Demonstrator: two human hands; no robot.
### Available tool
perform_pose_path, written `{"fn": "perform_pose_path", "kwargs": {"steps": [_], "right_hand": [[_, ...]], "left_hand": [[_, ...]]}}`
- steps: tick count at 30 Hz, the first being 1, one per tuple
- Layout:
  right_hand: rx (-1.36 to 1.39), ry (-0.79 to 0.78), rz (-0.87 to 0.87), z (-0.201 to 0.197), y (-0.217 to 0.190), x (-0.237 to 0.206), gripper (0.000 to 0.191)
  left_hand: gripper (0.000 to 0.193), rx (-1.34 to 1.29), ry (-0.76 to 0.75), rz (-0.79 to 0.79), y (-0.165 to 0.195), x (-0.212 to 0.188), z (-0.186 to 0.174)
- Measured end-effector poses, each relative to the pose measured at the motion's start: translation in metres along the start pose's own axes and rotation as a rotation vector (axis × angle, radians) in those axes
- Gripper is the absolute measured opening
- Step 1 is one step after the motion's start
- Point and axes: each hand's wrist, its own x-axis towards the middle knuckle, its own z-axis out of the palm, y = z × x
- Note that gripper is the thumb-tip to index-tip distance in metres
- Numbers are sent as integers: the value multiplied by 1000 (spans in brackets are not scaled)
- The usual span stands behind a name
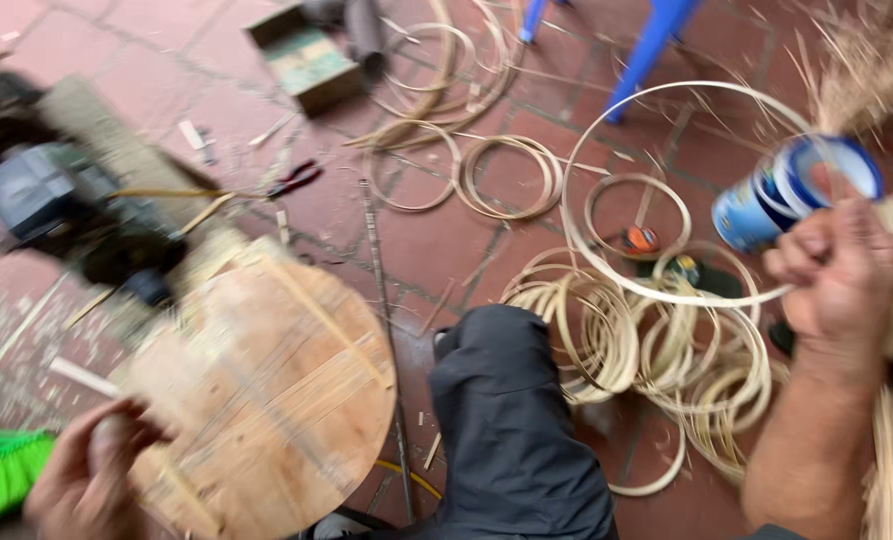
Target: The person sits on the floor and uses a drill press to create holes in thin bamboo strips bent into circular rings. They repeatedly position the rings under the drill bit, operate the machine, and then remove the finished rings to place them in a pile.
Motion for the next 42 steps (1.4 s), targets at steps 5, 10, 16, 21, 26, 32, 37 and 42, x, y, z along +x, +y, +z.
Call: {"fn": "perform_pose_path", "kwargs": {"steps": [5, 10, 16, 21, 26, 32, 37, 42], "right_hand": [[198, -438, 212, 128, 22, 46, 36], [406, -638, 541, 297, 107, 17, 41], [343, -714, 534, 410, 154, -49, 46], [-242, -1014, 6, 451, 150, -58, 50], [-136, -685, 177, 466, 172, -85, 47], [-46, -778, 200, 458, 188, -90, 59], [-339, -1018, 34, 450, 168, -66, 62], [-677, -1046, -180, 457, 143, -68, 45]], "left_hand": [[42, -240, -132, -46, 42, 28, 51], [72, -207, -416, -176, 47, 25, 72], [65, -189, -65, -208, 28, 14, 29], [56, 177, -39, -118, 19, 21, -8], [69, -10, 157, -131, 16, 22, 12], [50, 200, 471, 167, 17, 34, 21], [48, 265, 73, -615, 26, 41, 12], [41, 202, 237, 99, 27, 44, 28]]}}
